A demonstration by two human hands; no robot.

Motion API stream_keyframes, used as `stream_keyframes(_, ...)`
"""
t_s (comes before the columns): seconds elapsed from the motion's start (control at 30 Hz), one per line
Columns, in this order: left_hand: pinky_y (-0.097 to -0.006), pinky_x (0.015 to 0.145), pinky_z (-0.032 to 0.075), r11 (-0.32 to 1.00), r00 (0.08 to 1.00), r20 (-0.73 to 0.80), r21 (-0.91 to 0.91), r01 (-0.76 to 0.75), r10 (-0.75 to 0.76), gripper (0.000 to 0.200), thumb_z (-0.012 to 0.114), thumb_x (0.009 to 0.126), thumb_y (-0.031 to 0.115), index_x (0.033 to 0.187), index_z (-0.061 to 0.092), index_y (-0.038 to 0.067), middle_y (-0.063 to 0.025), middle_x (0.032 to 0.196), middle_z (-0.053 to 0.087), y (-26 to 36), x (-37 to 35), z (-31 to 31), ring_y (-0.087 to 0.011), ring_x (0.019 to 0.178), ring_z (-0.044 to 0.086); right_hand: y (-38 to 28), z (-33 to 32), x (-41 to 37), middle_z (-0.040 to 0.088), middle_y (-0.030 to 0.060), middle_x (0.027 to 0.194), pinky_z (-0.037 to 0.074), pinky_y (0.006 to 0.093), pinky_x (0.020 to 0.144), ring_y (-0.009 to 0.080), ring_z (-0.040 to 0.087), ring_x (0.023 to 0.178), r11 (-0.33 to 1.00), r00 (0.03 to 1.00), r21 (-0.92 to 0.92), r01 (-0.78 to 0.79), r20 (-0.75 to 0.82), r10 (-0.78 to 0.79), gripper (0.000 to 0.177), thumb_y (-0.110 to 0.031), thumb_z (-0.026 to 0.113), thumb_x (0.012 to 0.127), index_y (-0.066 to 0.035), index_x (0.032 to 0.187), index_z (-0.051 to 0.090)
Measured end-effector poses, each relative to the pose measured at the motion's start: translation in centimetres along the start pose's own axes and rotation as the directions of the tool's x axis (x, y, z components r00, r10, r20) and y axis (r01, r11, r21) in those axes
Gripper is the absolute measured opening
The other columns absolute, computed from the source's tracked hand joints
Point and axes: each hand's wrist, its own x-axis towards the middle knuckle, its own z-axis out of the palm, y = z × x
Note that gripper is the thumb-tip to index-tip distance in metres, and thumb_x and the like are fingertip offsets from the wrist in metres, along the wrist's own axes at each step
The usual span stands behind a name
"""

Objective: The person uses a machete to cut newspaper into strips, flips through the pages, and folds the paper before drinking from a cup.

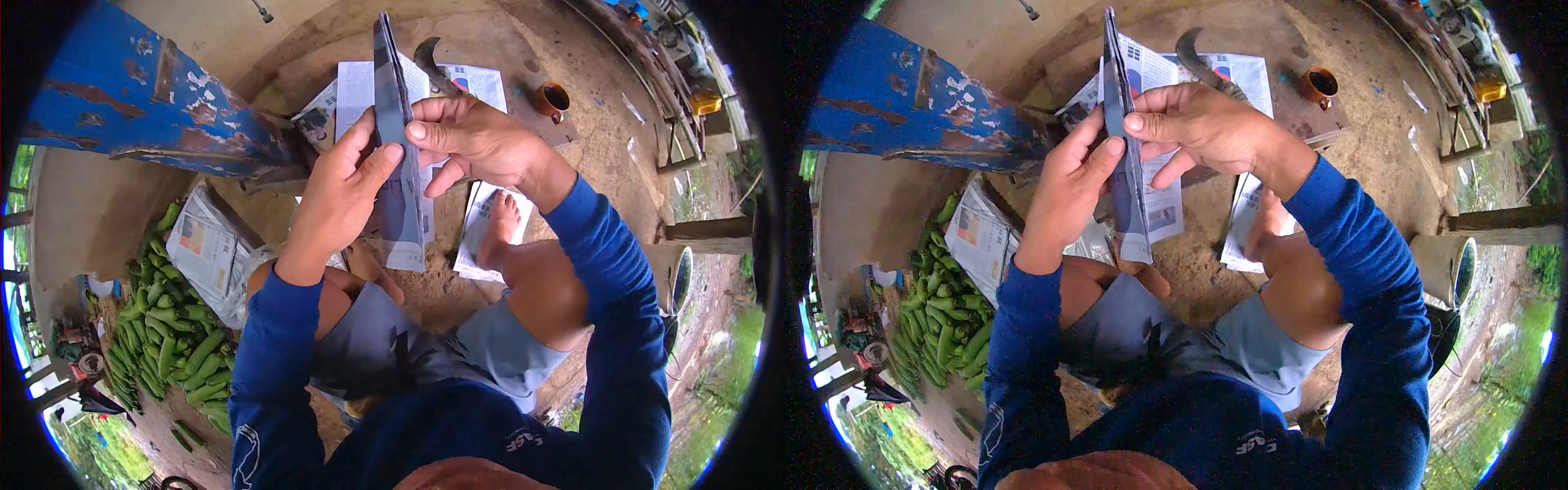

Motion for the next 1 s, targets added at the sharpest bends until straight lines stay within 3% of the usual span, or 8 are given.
stream_keyframes(0.27, -0.0338, 0.111, 0.041, 0.996, 0.994, 0.074, 0.023, -0.084, 0.083, 0.066, 0.064, 0.103, 0.030, 0.154, 0.039, -0.003, -0.0106, 0.147, 0.054, 1.8, -0.6, -0.6, -0.0182, 0.133, 0.052, -0.5, 0.3, -0.1, 0.070, 0.0080, 0.111, 0.065, 0.0381, 0.071, 0.0200, 0.068, 0.102, 1.000, 1.000, 0.008, 0.008, 0.013, -0.008, 0.050, -0.036, 0.079, 0.091, -0.002, 0.126, 0.067)
stream_keyframes(0.37, -0.0314, 0.106, 0.044, 0.996, 0.992, 0.085, -0.027, -0.090, 0.092, 0.069, 0.070, 0.100, 0.031, 0.153, 0.041, -0.002, -0.0089, 0.136, 0.059, 1.9, -0.7, -0.7, -0.0155, 0.123, 0.056, -0.7, 0.7, -0.2, 0.072, 0.0073, 0.107, 0.065, 0.0367, 0.069, 0.0188, 0.071, 0.097, 1.000, 1.000, -0.003, -0.002, 0.003, 0.003, 0.045, -0.034, 0.079, 0.091, -0.003, 0.121, 0.068)
stream_keyframes(0.47, -0.0312, 0.105, 0.045, 0.987, 0.991, 0.102, -0.144, -0.072, 0.087, 0.072, 0.074, 0.097, 0.030, 0.153, 0.041, -0.001, -0.0087, 0.135, 0.059, 1.5, -0.8, -0.6, -0.0151, 0.123, 0.056, -0.9, 1.0, -0.3, 0.073, 0.0067, 0.105, 0.064, 0.0352, 0.066, 0.0183, 0.073, 0.093, 1.000, 1.000, -0.017, -0.002, -0.006, 0.002, 0.040, -0.032, 0.079, 0.091, -0.005, 0.118, 0.069)
stream_keyframes(0.67, -0.0311, 0.103, 0.047, 0.999, 0.991, 0.132, -0.034, -0.029, 0.034, 0.069, 0.076, 0.094, 0.018, 0.152, 0.043, -0.001, -0.0070, 0.134, 0.059, 2.7, -1.0, -0.3, -0.0140, 0.121, 0.056, -1.1, 1.4, -0.7, 0.074, 0.0064, 0.104, 0.063, 0.0333, 0.064, 0.0177, 0.073, 0.093, 1.000, 1.000, -0.014, -0.002, -0.008, 0.002, 0.039, -0.032, 0.080, 0.090, -0.006, 0.117, 0.070)
stream_keyframes(0.77, -0.0301, 0.102, 0.047, 0.996, 0.994, 0.107, -0.084, 0.031, -0.022, 0.068, 0.075, 0.093, 0.016, 0.151, 0.044, -0.001, -0.0061, 0.132, 0.060, 2.3, -0.9, 0.2, -0.0127, 0.119, 0.056, -1.2, 1.8, -0.8, 0.073, 0.0064, 0.105, 0.063, 0.0328, 0.064, 0.0172, 0.073, 0.092, 0.999, 0.999, -0.042, -0.007, -0.040, 0.005, 0.041, -0.033, 0.080, 0.090, -0.004, 0.118, 0.069)
stream_keyframes(1.0, -0.0289, 0.096, 0.049, 0.991, 0.994, 0.044, 0.085, -0.103, 0.099, 0.066, 0.075, 0.093, 0.016, 0.149, 0.045, 0.001, -0.0053, 0.125, 0.062, 1.9, -0.7, 1.1, -0.0111, 0.110, 0.058, -1.8, 2.6, -1.3, 0.073, 0.0072, 0.104, 0.063, 0.0324, 0.064, 0.0156, 0.071, 0.088, 0.989, 0.996, -0.147, 0.022, -0.088, -0.035, 0.046, -0.034, 0.079, 0.091, -0.001, 0.121, 0.068)
